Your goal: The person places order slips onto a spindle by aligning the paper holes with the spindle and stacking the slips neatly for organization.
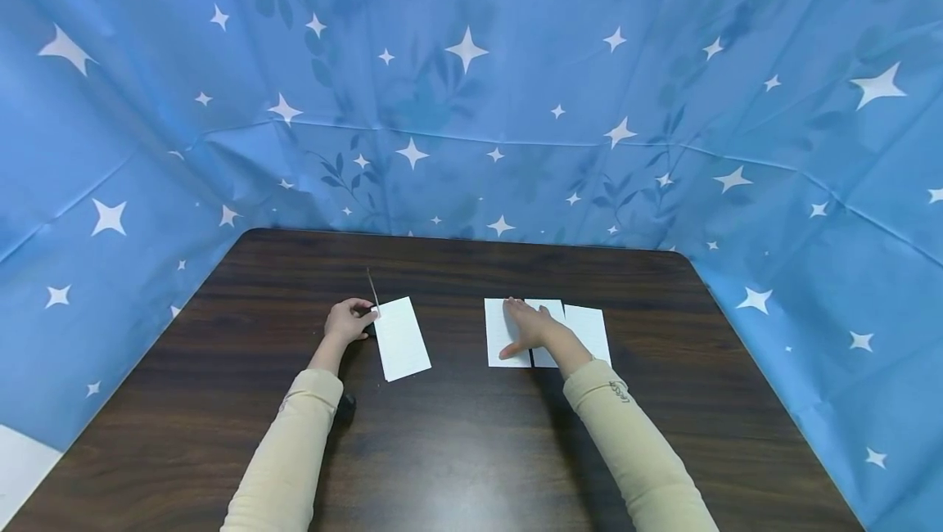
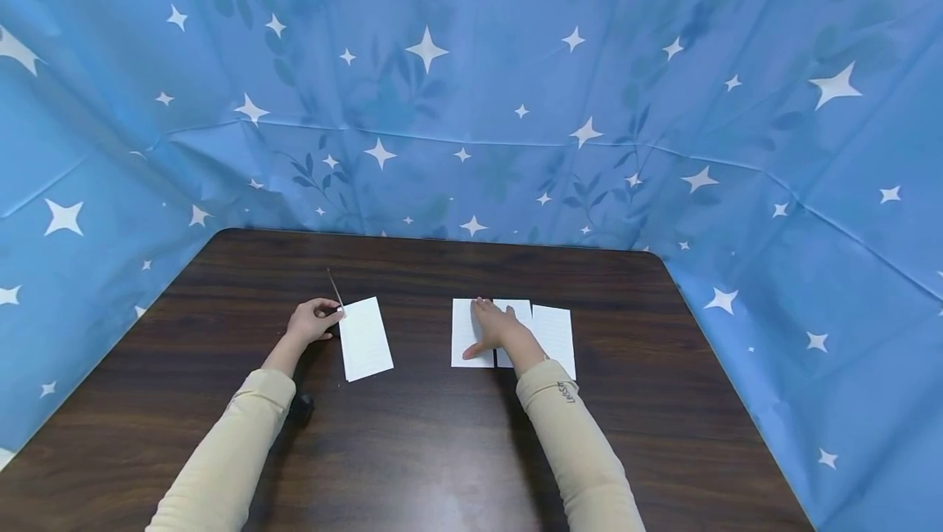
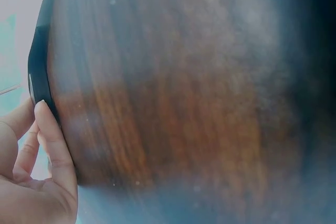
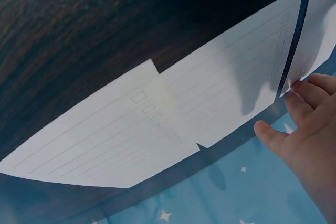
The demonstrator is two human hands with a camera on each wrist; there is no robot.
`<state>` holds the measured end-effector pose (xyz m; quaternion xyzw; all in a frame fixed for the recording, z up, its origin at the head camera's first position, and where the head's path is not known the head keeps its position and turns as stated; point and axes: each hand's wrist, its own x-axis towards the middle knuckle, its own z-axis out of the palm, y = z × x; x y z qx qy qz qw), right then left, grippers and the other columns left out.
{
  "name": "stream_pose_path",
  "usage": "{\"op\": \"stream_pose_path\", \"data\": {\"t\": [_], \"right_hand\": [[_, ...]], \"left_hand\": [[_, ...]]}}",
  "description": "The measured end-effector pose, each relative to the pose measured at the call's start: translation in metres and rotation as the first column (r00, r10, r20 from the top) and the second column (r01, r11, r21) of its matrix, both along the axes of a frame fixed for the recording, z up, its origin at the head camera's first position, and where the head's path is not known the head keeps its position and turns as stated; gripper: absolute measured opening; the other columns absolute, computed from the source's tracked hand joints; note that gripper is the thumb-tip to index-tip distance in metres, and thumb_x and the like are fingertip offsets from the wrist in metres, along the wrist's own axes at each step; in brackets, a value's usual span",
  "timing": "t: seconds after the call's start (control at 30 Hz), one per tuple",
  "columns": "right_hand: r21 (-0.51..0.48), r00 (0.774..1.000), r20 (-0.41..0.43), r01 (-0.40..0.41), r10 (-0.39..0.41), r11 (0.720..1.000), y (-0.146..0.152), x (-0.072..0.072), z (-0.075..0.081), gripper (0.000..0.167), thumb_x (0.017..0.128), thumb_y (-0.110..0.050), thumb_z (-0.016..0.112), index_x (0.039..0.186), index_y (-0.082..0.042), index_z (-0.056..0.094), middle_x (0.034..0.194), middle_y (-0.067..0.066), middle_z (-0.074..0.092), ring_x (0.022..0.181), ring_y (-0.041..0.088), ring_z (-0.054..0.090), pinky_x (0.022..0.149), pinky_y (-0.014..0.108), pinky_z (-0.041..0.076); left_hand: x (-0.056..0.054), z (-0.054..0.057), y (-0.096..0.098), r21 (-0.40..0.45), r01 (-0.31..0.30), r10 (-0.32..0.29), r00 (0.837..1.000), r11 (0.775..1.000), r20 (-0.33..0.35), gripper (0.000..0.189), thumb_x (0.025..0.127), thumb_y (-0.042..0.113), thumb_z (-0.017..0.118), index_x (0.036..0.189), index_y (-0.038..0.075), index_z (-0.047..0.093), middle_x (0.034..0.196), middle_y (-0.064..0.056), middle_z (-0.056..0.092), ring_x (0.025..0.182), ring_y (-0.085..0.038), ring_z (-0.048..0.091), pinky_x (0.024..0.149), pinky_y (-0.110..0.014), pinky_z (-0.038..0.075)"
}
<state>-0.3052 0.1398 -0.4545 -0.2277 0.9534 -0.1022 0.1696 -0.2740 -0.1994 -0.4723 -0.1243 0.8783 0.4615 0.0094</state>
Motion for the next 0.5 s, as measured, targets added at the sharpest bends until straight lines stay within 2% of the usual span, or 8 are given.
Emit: {"op": "stream_pose_path", "data": {"t": [0.1, 0.5], "right_hand": [[0.048, 1.000, -0.001, 0.021, -0.021, 0.999, -0.0031, 0.0030, 0.0046, 0.106, 0.070, -0.044, 0.079, 0.146, 0.004, 0.023, 0.155, 0.021, 0.020, 0.144, 0.035, 0.018, 0.116, 0.061, 0.015], [0.031, 0.999, 0.030, 0.034, -0.035, 0.999, -0.0090, 0.0053, 0.0076, 0.104, 0.071, -0.037, 0.081, 0.146, 0.004, 0.022, 0.154, 0.021, 0.020, 0.144, 0.035, 0.016, 0.117, 0.059, 0.013]], "left_hand": [[0.0004, 0.0012, 0.0019, -0.005, 0.003, -0.003, 1.000, 1.000, -0.001, 0.030, 0.091, 0.017, 0.061, 0.115, -0.002, 0.058, 0.089, -0.015, 0.058, 0.045, -0.001, 0.052, 0.050, -0.019, 0.052], [-0.0001, 0.0000, 0.0010, -0.001, 0.003, -0.003, 1.000, 1.000, 0.008, 0.031, 0.091, 0.016, 0.061, 0.116, -0.003, 0.057, 0.095, -0.017, 0.051, 0.046, -0.003, 0.052, 0.049, -0.018, 0.052]]}}
